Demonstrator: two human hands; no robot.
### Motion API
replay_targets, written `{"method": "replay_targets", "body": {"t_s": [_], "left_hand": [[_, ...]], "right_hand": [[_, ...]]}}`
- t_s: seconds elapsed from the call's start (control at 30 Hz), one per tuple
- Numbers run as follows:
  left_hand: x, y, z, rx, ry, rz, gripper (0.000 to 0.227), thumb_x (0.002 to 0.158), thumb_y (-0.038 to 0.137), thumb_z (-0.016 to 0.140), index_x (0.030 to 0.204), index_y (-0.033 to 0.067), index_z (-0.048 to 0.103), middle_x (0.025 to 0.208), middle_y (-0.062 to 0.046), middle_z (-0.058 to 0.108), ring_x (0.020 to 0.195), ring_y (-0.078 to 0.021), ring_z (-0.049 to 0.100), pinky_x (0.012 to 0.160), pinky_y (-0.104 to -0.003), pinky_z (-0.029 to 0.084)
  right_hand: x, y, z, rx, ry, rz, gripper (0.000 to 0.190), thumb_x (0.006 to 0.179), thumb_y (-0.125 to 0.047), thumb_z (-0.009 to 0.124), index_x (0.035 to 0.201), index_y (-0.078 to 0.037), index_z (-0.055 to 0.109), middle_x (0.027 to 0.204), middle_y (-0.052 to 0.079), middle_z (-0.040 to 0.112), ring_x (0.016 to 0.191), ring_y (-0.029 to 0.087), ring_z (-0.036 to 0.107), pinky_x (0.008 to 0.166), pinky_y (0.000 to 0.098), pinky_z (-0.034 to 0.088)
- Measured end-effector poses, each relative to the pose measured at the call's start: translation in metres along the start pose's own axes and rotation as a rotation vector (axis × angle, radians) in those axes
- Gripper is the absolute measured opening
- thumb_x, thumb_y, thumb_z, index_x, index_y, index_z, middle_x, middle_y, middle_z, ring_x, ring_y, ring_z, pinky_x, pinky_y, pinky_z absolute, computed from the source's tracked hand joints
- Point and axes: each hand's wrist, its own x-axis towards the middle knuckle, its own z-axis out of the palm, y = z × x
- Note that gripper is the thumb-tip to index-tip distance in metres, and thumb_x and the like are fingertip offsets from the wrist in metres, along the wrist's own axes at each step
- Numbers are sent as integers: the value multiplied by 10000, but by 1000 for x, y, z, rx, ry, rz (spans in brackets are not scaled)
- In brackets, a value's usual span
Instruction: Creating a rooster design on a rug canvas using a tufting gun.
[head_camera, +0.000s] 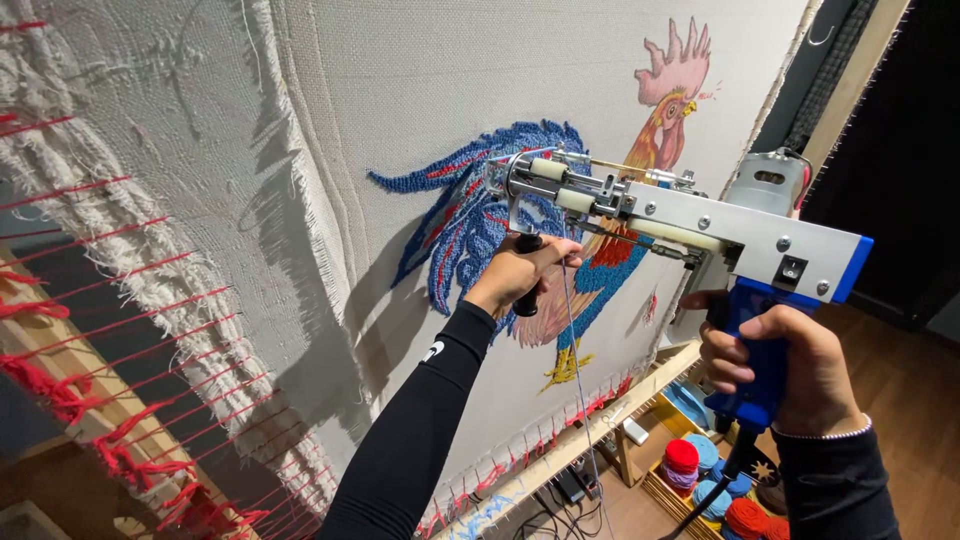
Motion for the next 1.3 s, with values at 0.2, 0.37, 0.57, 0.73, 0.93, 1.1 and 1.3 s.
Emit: {"method": "replay_targets", "body": {"t_s": [0.2,0.37,0.57,0.73,0.93,1.1,1.3], "left_hand": [[6,-10,-3,-20,-18,20,313,959,340,680,1091,83,800,979,-37,811,532,-73,560,523,-235,483],[1,-4,-3,-39,-5,-20,309,943,337,679,1109,100,788,971,-34,808,502,-75,534,501,-238,471],[-3,-2,-7,-38,37,-30,324,928,338,693,1103,88,803,956,-45,810,490,-73,508,489,-237,450],[0,-4,-16,-15,44,-40,366,931,387,699,1089,70,793,975,-41,812,572,-46,607,499,-237,481],[1,2,-32,14,71,-81,464,878,476,693,1075,67,789,992,-59,815,486,-79,551,462,-250,472],[-5,10,-52,66,126,-106,458,871,480,703,1086,85,792,1000,-54,817,485,-67,575,462,-236,488],[-12,11,-85,223,349,-36,383,855,387,787,987,27,777,837,-59,773,475,-101,603,427,-264,509]], "right_hand": [[-4,-6,16,-72,15,-39,644,812,-254,491,1315,141,555,682,7,414,504,100,385,517,315,389],[-3,-7,20,-91,20,-5,667,796,-259,484,1343,118,546,680,12,412,502,108,384,529,326,393],[0,-3,19,-17,-29,-3,672,818,-236,492,1380,131,532,700,8,424,517,93,391,510,289,381],[-3,-4,46,-45,9,-26,638,832,-220,481,1360,133,542,701,7,423,519,91,393,516,288,396],[-9,4,96,-32,55,19,557,853,-211,481,1324,74,565,711,-2,428,558,101,411,550,297,407],[-1,24,125,-1,67,6,506,869,-202,507,1302,52,571,688,-1,415,564,103,410,557,303,411],[10,41,154,95,104,28,463,874,-159,515,1295,31,555,678,8,423,571,116,425,576,316,422]]}}
